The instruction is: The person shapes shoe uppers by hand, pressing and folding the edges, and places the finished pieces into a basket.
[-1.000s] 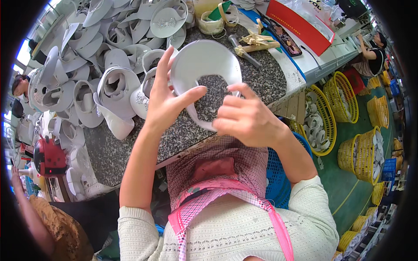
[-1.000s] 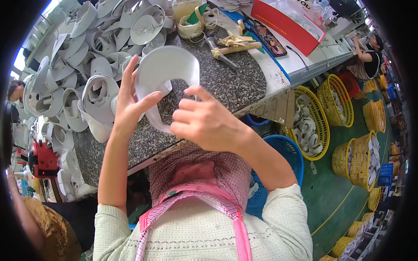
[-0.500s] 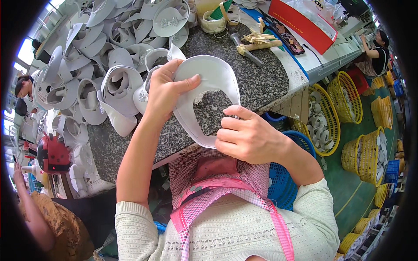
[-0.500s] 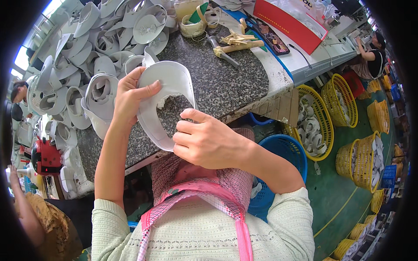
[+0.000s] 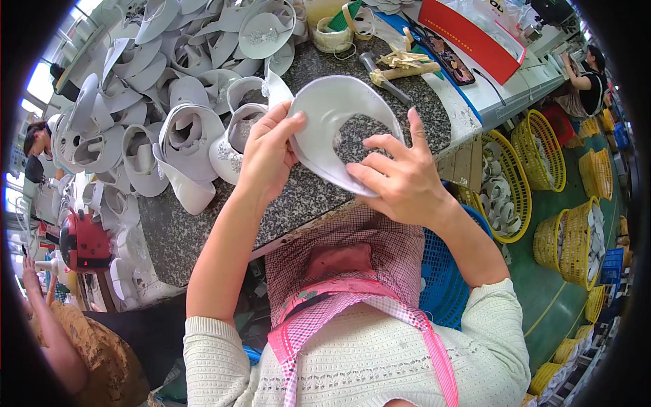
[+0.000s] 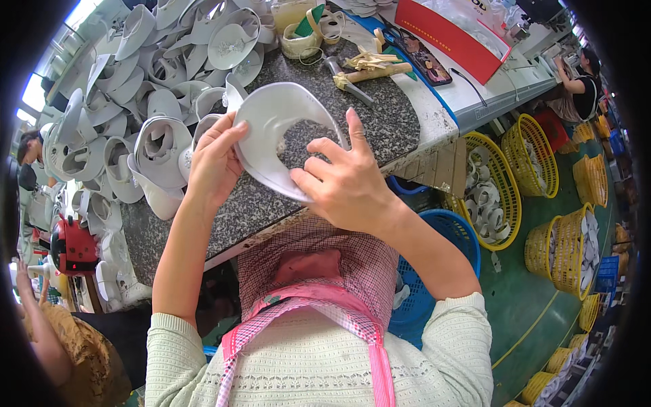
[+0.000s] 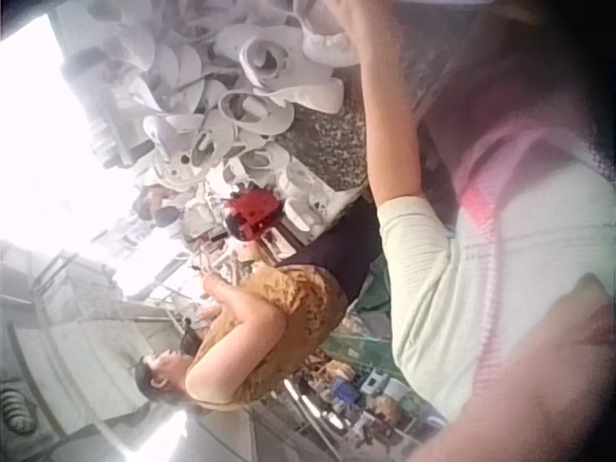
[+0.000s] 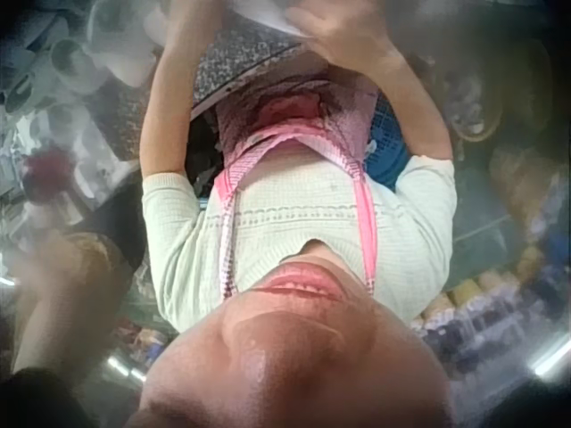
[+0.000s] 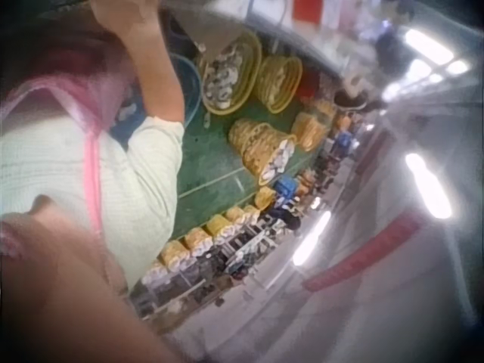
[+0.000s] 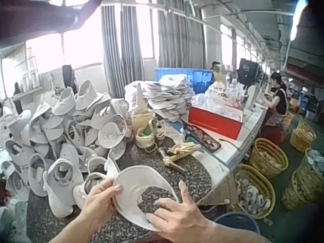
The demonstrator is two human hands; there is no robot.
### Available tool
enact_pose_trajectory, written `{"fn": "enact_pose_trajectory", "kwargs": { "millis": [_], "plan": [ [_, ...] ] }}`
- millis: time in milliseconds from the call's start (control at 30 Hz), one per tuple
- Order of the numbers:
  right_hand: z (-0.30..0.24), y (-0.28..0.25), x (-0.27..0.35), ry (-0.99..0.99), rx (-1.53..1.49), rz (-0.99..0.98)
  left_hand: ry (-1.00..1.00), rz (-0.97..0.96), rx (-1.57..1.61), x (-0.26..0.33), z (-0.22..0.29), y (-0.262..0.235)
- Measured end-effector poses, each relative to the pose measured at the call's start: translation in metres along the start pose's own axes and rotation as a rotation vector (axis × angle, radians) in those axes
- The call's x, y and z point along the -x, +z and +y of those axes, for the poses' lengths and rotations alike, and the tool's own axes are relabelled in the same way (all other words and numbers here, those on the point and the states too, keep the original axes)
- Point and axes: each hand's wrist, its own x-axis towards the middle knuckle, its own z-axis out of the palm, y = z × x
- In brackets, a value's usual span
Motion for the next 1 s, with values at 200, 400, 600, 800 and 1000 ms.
{"fn": "enact_pose_trajectory", "kwargs": {
  "millis": [200, 400, 600, 800, 1000],
  "plan": [
    [0.02, -0.013, 0.007, 0.172, -0.403, 0.052, 0.444, 0.004, -0.221, 0.008, 0.0, -0.002],
    [-0.001, -0.004, 0.027, 0.703, -1.657, 0.125, 0.824, -0.317, -0.913, 0.012, 0.025, -0.007],
    [0.009, 0.017, 0.008, 0.717, -1.584, -0.147, 0.086, -0.254, -0.685, 0.01, 0.013, 0.005],
    [-0.014, 0.043, -0.001, 0.78, -1.07, 0.116, 0.041, -0.083, -0.702, -0.005, 0.002, 0.005],
    [-0.018, 0.045, -0.002, 0.809, -1.145, 0.19, -0.053, -0.187, -0.637, -0.008, 0.001, 0.0]
  ]
}}
